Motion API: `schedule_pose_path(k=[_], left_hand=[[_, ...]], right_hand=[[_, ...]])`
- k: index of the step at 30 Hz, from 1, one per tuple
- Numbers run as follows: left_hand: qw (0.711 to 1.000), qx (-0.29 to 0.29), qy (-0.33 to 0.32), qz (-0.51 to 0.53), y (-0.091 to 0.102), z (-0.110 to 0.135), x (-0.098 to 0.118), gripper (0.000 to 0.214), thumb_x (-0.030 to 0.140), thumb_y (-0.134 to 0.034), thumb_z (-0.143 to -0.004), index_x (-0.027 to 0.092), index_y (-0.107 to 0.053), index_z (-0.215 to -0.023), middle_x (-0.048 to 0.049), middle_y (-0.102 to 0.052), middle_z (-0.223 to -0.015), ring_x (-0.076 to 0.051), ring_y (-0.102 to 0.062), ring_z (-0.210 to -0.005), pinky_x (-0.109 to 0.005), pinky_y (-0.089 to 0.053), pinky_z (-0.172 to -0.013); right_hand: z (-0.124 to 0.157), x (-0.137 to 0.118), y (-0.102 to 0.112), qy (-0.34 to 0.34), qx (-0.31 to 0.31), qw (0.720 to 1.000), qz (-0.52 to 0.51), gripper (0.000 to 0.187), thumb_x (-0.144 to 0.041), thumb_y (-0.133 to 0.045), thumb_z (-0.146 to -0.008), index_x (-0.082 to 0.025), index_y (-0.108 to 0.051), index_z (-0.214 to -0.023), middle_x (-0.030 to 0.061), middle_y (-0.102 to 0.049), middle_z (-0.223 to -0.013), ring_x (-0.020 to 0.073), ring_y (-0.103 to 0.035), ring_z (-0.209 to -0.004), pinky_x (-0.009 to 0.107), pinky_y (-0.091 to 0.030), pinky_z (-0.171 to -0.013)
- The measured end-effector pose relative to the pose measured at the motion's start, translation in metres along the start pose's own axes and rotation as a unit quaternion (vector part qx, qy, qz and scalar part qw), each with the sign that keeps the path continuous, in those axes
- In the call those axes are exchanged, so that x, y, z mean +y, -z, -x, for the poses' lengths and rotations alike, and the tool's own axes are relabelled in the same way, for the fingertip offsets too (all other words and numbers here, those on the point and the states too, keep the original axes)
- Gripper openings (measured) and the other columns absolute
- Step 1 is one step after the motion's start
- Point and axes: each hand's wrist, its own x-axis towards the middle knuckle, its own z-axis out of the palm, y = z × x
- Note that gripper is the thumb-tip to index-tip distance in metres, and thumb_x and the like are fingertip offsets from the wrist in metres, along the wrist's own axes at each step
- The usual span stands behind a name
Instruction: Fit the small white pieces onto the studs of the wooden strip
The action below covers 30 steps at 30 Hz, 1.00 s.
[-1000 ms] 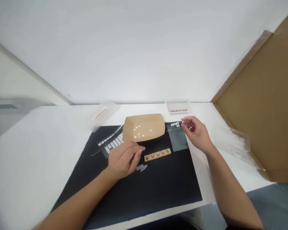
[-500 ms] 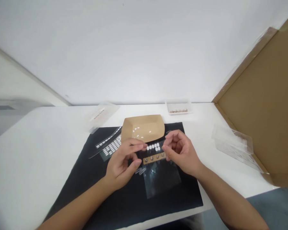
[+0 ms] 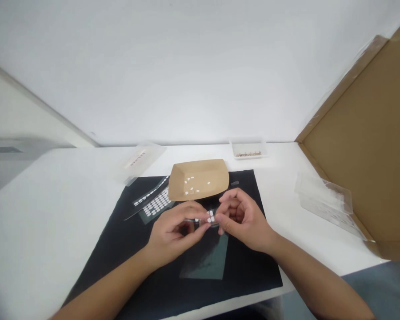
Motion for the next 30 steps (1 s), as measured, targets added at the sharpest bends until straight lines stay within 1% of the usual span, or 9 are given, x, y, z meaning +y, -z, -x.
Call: schedule_pose_path(k=[5,12,14,17,19,23,25,28,30], left_hand=[[0.999,0.001,-0.032,-0.030,0.001,-0.003,0.000,0.013,0.011,-0.076,-0.092,0.017,-0.078,-0.104,-0.0066,-0.076,-0.091,-0.009,-0.068,-0.062,-0.013,-0.050,-0.046],[0.993,0.015,-0.087,-0.080,0.003,-0.004,0.000,0.020,0.008,-0.078,-0.091,0.020,-0.077,-0.107,-0.0066,-0.076,-0.097,-0.012,-0.073,-0.077,-0.015,-0.053,-0.051],[0.992,0.015,-0.094,-0.084,0.003,-0.006,-0.001,0.020,0.007,-0.078,-0.091,0.020,-0.077,-0.106,-0.0065,-0.076,-0.097,-0.013,-0.074,-0.080,-0.018,-0.056,-0.056],[0.991,0.016,-0.105,-0.083,0.003,-0.007,-0.002,0.019,0.007,-0.078,-0.091,0.019,-0.077,-0.105,-0.0061,-0.076,-0.097,-0.015,-0.074,-0.084,-0.024,-0.062,-0.069],[0.991,0.014,-0.104,-0.082,0.004,-0.007,-0.003,0.018,0.007,-0.077,-0.091,0.019,-0.077,-0.105,-0.0062,-0.076,-0.097,-0.016,-0.074,-0.086,-0.027,-0.063,-0.074],[0.995,0.009,-0.078,-0.069,0.006,-0.006,-0.004,0.015,0.007,-0.075,-0.094,0.019,-0.077,-0.103,-0.0067,-0.075,-0.100,-0.015,-0.074,-0.083,-0.024,-0.060,-0.066],[0.996,0.018,-0.065,-0.062,0.007,-0.006,-0.005,0.014,0.008,-0.074,-0.094,0.019,-0.077,-0.101,-0.0072,-0.073,-0.101,-0.014,-0.073,-0.082,-0.023,-0.059,-0.063],[0.996,0.040,-0.052,-0.062,0.011,-0.007,-0.008,0.012,0.008,-0.074,-0.094,0.018,-0.077,-0.100,-0.0077,-0.070,-0.101,-0.013,-0.072,-0.081,-0.021,-0.056,-0.059],[0.996,0.041,-0.050,-0.068,0.014,-0.008,-0.010,0.012,0.008,-0.073,-0.095,0.018,-0.077,-0.100,-0.0076,-0.069,-0.101,-0.011,-0.070,-0.076,-0.020,-0.055,-0.057]], right_hand=[[0.000,0.001,0.000,0.005,0.009,1.000,0.027,0.033,-0.042,-0.081,-0.096,-0.026,-0.057,-0.110,-0.0028,-0.068,-0.086,0.0126,-0.070,-0.066,0.026,-0.056,-0.063],[-0.001,0.002,0.001,0.004,0.014,0.999,0.037,0.031,-0.040,-0.080,-0.096,-0.025,-0.056,-0.107,-0.0021,-0.071,-0.083,0.0128,-0.071,-0.065,0.027,-0.057,-0.065],[-0.001,0.002,0.001,0.002,0.017,0.999,0.041,0.030,-0.041,-0.081,-0.096,-0.024,-0.057,-0.106,-0.0020,-0.071,-0.083,0.0132,-0.072,-0.064,0.027,-0.056,-0.063],[-0.001,0.002,0.001,0.002,0.018,0.999,0.045,0.029,-0.039,-0.081,-0.096,-0.024,-0.057,-0.105,-0.0020,-0.071,-0.083,0.0128,-0.071,-0.063,0.026,-0.055,-0.062],[-0.001,0.002,0.002,0.005,0.015,0.999,0.047,0.028,-0.037,-0.080,-0.096,-0.024,-0.058,-0.106,-0.0018,-0.072,-0.083,0.0128,-0.072,-0.064,0.026,-0.055,-0.063],[-0.002,0.002,0.005,0.010,0.008,0.998,0.061,0.026,-0.035,-0.079,-0.097,-0.024,-0.058,-0.107,-0.0019,-0.071,-0.084,0.0127,-0.071,-0.064,0.026,-0.054,-0.063],[-0.003,0.000,0.009,0.010,0.008,0.997,0.074,0.027,-0.035,-0.080,-0.095,-0.024,-0.058,-0.107,-0.0025,-0.069,-0.083,0.0121,-0.068,-0.063,0.026,-0.053,-0.062],[-0.005,-0.011,0.023,-0.002,0.003,0.993,0.116,0.029,-0.032,-0.082,-0.093,-0.023,-0.060,-0.108,-0.0033,-0.065,-0.082,0.0118,-0.064,-0.065,0.027,-0.051,-0.064],[-0.006,-0.021,0.039,0.000,0.028,0.986,0.164,0.024,-0.032,-0.078,-0.095,-0.023,-0.061,-0.108,-0.0022,-0.065,-0.082,0.0124,-0.061,-0.068,0.027,-0.049,-0.064]])
